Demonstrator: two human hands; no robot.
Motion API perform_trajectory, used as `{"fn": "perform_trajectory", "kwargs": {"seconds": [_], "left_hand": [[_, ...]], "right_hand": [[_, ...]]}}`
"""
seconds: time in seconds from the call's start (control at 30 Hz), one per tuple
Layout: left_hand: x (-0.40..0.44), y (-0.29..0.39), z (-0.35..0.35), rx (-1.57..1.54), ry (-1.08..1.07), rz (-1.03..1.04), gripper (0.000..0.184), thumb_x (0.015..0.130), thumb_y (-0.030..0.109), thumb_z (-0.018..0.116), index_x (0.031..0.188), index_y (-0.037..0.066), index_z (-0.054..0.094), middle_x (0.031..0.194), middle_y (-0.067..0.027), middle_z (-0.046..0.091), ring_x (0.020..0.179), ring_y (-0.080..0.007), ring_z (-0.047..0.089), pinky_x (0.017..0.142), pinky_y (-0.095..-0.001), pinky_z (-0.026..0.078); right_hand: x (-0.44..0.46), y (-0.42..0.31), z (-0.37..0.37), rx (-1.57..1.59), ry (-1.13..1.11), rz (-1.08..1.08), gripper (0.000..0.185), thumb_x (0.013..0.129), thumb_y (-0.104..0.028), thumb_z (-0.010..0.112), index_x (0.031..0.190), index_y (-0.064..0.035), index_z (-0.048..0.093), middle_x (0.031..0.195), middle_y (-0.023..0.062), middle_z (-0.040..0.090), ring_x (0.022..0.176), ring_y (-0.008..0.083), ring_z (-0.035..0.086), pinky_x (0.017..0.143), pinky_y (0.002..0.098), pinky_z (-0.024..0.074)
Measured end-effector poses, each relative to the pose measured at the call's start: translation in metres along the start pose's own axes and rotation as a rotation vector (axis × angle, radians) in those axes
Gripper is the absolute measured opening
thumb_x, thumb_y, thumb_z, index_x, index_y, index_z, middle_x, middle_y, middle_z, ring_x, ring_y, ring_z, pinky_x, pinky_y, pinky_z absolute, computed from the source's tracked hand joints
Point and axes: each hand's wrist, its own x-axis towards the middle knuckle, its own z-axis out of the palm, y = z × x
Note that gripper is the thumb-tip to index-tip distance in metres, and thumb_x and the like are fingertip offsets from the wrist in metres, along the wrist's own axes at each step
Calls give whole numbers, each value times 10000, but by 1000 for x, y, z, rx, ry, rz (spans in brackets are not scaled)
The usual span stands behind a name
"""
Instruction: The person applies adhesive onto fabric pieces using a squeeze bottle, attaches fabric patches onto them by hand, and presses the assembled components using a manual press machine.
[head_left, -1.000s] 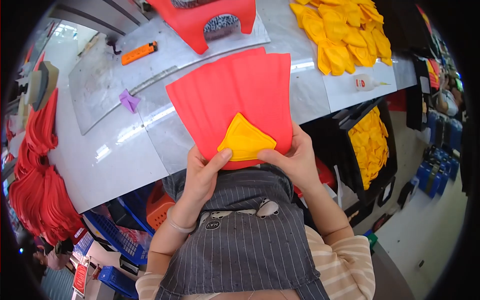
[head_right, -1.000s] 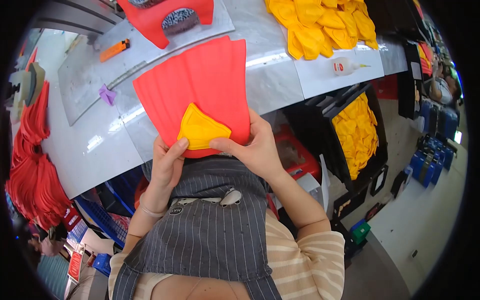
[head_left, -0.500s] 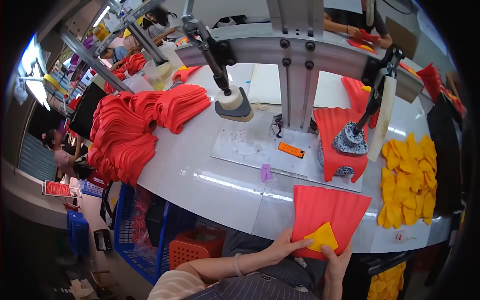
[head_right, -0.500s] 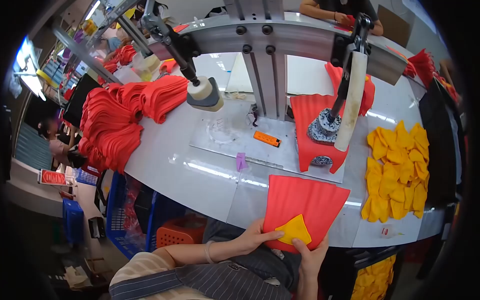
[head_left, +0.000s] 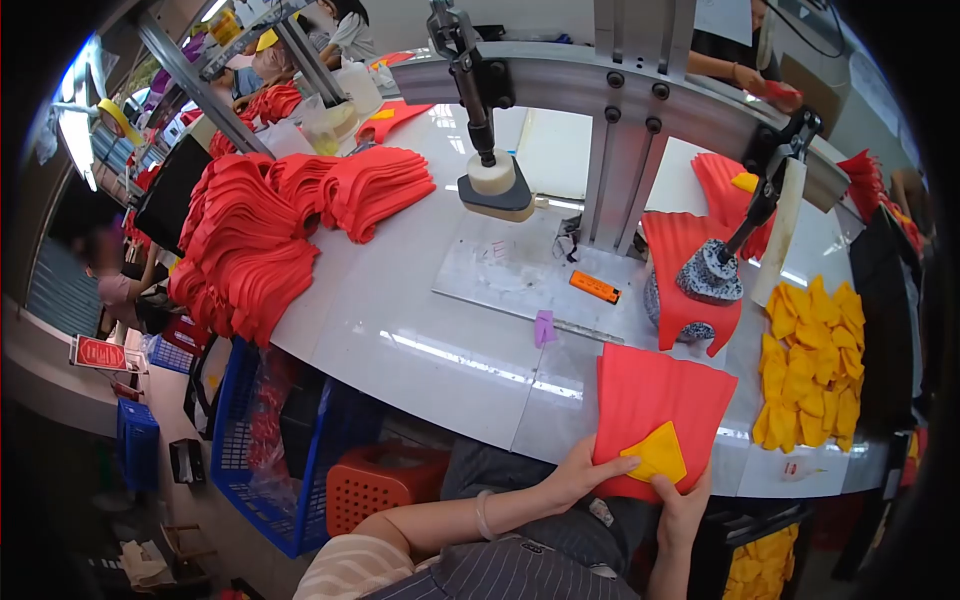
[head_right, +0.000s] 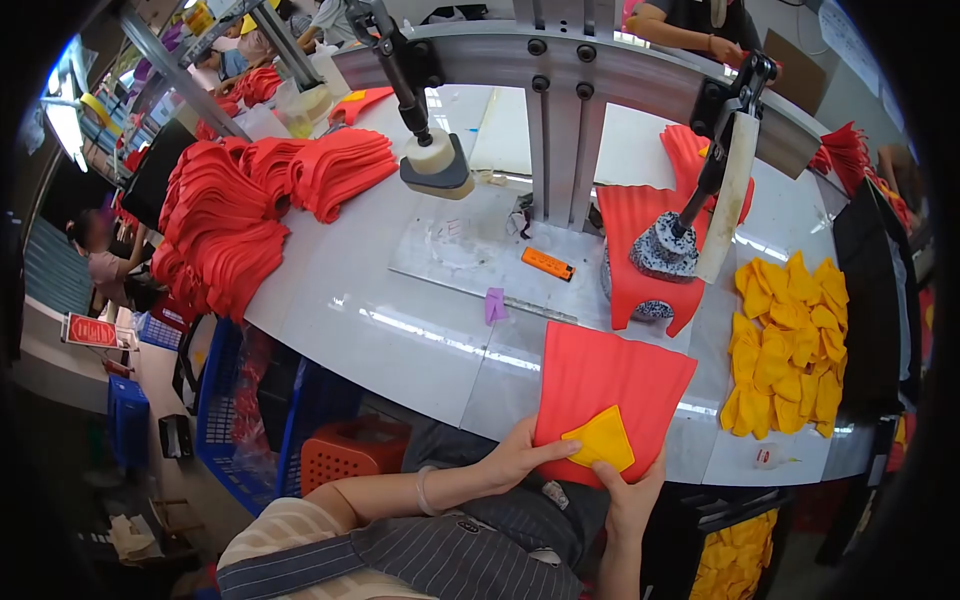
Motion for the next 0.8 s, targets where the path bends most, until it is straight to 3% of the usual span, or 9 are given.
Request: {"fn": "perform_trajectory", "kwargs": {"seconds": [0.2,0.4,0.47,0.67,0.8], "left_hand": [[-3,4,-2,65,-41,24,467,861,161,670,1253,-12,485,1181,-77,588,1083,-128,545,944,-287,426],[4,1,2,-230,-32,12,457,859,148,667,1243,-25,490,1186,-85,586,1087,-143,553,963,-292,421],[5,8,-2,-172,-50,45,458,858,147,668,1242,-24,489,1184,-93,586,1083,-145,555,945,-289,434],[5,6,-16,-142,-88,24,458,861,117,659,1261,-18,479,1208,-94,574,1121,-148,541,967,-296,426],[8,13,-15,-230,-107,-16,472,862,112,656,1275,-15,466,1225,-89,565,1139,-149,535,981,-307,420]], "right_hand": [[-1,4,3,40,24,-22,707,655,0,758,1280,-9,427,1179,95,543,1072,198,547,957,315,418],[-3,-1,19,81,62,-99,670,693,2,714,1293,-10,415,1205,100,532,1105,196,530,980,319,396],[-1,4,21,7,77,-160,655,717,9,682,1311,-10,406,1227,105,530,1119,195,527,995,325,383],[10,-14,19,-11,-72,-11,626,701,21,719,1263,-6,446,1162,93,562,1087,187,546,971,320,413],[14,-10,21,195,-74,128,615,705,15,720,1258,-6,452,1157,92,570,1074,188,557,952,317,432]]}}
